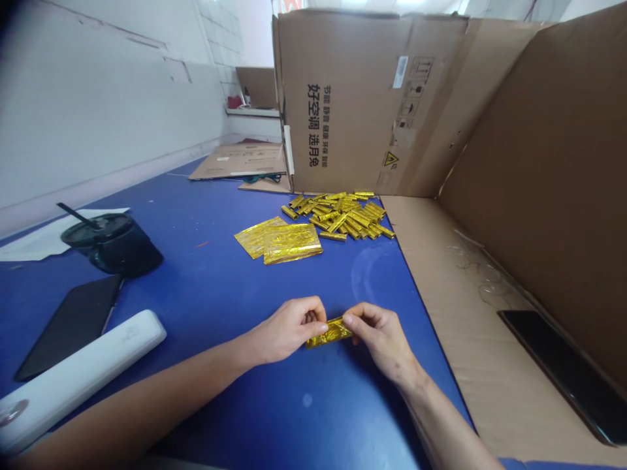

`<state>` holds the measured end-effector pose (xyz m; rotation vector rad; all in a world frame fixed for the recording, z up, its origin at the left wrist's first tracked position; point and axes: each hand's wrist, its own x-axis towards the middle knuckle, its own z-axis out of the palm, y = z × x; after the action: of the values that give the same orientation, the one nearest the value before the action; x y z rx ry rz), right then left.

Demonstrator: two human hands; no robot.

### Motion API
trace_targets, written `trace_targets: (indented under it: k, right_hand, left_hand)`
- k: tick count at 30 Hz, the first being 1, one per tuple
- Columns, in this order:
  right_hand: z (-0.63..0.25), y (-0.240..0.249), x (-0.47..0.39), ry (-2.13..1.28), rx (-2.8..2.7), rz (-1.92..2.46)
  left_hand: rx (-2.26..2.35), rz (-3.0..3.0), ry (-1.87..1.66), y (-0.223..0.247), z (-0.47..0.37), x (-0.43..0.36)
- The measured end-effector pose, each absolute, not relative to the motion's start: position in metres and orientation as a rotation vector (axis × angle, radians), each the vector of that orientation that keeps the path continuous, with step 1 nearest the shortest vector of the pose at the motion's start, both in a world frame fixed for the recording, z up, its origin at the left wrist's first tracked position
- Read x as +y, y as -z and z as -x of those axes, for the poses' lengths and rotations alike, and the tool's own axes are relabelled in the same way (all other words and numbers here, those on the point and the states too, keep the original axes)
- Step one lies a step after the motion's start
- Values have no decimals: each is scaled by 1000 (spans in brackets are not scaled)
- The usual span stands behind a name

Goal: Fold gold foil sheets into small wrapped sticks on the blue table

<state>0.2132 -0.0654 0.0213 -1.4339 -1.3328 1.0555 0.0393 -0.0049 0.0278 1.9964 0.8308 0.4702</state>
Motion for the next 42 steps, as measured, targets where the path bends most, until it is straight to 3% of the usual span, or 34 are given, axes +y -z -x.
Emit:
trace_targets:
  k: [6,18,42]
  right_hand:
    - [-215,-21,-70,-1144,-1349,1367]
    - [-210,-15,-73,-1450,-1210,1198]
    - [-208,-19,-71,-1318,-1236,1315]
  left_hand:
    - [646,-1481,-326,-32,-42,-8]
    - [594,-1442,-222,-34,-39,-14]
    - [689,-1439,-276,-38,-44,-27]
